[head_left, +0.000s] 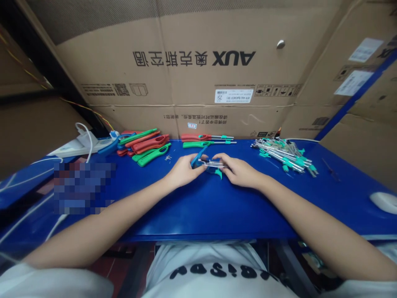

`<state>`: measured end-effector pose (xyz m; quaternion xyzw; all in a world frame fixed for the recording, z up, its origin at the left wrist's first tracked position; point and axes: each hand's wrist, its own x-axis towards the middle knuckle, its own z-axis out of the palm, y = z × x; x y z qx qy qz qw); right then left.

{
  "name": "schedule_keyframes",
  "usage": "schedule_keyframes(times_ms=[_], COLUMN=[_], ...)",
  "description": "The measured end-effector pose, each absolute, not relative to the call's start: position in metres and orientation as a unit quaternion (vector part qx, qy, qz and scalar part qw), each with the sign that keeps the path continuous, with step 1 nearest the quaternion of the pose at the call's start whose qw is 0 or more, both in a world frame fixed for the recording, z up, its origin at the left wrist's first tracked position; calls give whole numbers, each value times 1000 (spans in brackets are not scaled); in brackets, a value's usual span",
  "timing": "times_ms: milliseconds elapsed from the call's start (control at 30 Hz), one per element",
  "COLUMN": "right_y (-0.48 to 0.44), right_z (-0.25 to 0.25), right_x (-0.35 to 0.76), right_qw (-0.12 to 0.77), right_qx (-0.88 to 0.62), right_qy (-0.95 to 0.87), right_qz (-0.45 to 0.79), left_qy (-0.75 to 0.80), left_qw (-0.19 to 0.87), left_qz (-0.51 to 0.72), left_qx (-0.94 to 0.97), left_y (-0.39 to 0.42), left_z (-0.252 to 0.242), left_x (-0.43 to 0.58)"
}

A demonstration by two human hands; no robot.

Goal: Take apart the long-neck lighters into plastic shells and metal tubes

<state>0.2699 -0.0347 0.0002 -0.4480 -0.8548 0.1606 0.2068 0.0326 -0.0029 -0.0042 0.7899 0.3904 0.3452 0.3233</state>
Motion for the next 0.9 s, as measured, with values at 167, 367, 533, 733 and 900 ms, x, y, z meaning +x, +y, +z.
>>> schedule_keyframes(times_ms=[167, 367, 533, 733, 900], right_y=[-35, -26, -12, 0, 8], right_z=[1, 0, 22, 27, 9], right_x=[269, 279, 327, 400, 417], right_qw=[130, 183, 219, 138, 128], right_qx=[-460, -452, -632, -856, -865], right_qy=[-871, -866, -742, -488, -481], right_qz=[114, 111, -44, -104, -65], left_qy=[349, 378, 387, 312, 219], left_qw=[76, 80, 99, 123, 128], left_qz=[228, 117, 165, 218, 176], left_qx=[906, 915, 902, 916, 951], left_y=[10, 17, 21, 7, 7], left_z=[-5, 0, 8, 8, 3], left_x=[19, 12, 1, 5, 3])
